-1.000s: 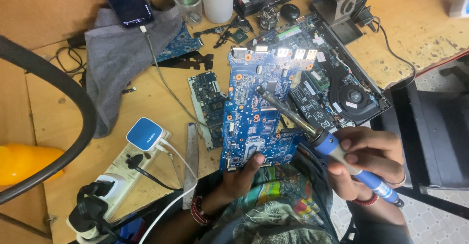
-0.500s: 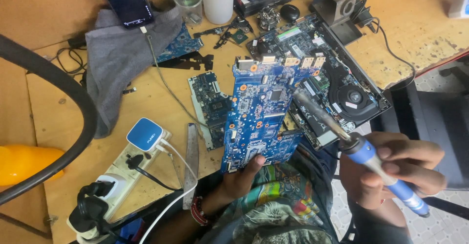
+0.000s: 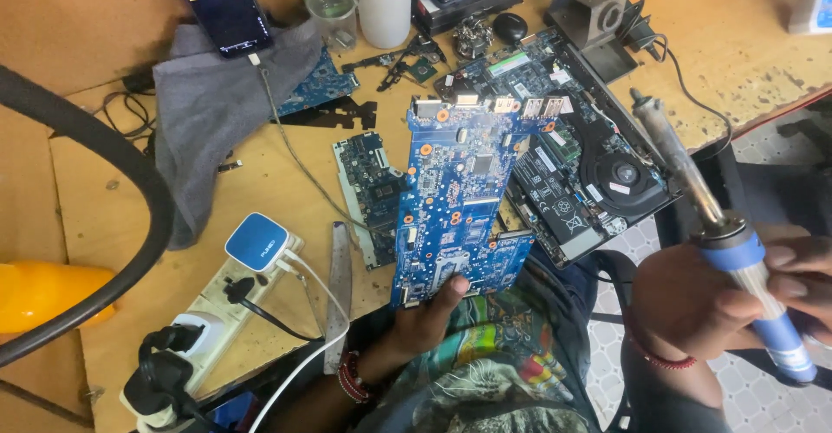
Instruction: The person is using tweezers and a soldering iron to inspect and repair components on a laptop motherboard.
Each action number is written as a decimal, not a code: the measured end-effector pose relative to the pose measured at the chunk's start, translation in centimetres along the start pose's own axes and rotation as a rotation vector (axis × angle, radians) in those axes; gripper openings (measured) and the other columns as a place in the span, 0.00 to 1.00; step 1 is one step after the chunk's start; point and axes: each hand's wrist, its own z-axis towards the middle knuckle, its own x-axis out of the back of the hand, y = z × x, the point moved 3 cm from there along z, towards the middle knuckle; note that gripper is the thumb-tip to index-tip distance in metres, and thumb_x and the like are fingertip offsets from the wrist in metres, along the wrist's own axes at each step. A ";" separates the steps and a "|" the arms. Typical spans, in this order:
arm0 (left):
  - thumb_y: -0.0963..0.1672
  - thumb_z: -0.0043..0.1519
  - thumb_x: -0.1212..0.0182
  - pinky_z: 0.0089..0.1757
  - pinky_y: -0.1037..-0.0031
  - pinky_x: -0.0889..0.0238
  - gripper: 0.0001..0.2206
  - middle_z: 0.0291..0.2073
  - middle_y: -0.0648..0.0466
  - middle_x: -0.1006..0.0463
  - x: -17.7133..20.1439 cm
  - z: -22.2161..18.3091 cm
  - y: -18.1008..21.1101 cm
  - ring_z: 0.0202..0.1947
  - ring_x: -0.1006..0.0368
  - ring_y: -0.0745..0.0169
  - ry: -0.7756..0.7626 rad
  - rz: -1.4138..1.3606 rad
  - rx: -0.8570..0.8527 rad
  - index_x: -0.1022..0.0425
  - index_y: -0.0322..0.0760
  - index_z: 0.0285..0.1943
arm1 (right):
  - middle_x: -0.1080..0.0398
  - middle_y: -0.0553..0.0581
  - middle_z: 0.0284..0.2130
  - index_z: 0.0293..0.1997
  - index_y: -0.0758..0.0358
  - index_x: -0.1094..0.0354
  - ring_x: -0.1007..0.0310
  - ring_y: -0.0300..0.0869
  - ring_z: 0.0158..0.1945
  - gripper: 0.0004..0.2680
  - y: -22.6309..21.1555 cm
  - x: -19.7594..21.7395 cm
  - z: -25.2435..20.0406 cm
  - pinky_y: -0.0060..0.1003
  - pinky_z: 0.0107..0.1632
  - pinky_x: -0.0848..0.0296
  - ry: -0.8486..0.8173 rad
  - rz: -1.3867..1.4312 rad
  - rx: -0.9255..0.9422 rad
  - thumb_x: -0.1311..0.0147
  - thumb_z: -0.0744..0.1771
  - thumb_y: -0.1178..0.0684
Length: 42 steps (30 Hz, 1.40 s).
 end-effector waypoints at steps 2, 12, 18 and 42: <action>0.53 0.67 0.43 0.69 0.59 0.45 0.36 0.73 0.44 0.42 -0.2 0.0 0.3 0.73 0.44 0.41 -0.050 0.102 -0.026 0.55 0.35 0.78 | 0.45 0.49 0.66 0.67 0.53 0.49 0.51 0.35 0.71 0.12 2.6 3.2 0.3 0.40 0.80 0.57 -0.015 0.210 0.100 0.74 0.75 0.51; 0.48 0.75 0.55 0.47 0.64 0.23 0.16 0.52 0.39 0.23 -1.8 1.4 5.3 0.48 0.21 0.45 -0.077 0.372 -0.525 0.28 0.31 0.59 | 0.37 0.70 0.41 0.48 0.71 0.41 0.40 0.53 0.41 0.09 0.2 -3.0 3.1 0.49 0.39 0.34 0.155 -0.107 -0.038 0.42 0.73 0.57; 0.40 0.74 0.46 0.63 0.55 0.27 0.16 0.64 0.41 0.29 -1.7 0.7 6.1 0.63 0.26 0.39 -0.072 0.477 -0.657 0.35 0.44 0.70 | 0.35 0.82 0.44 0.48 0.70 0.46 0.37 0.59 0.35 0.14 -1.5 -6.1 4.5 0.51 0.28 0.33 0.206 -0.160 -0.032 0.35 0.71 0.59; 0.41 0.64 0.26 0.70 0.46 0.60 0.19 0.64 0.48 0.29 -0.6 0.6 3.7 0.71 0.39 0.41 0.193 0.876 -0.924 0.26 0.48 0.62 | 0.41 0.63 0.52 0.51 0.58 0.41 0.27 0.50 0.44 0.17 -4.5 -8.0 6.5 0.43 0.52 0.15 -0.538 0.081 -0.212 0.53 0.72 0.33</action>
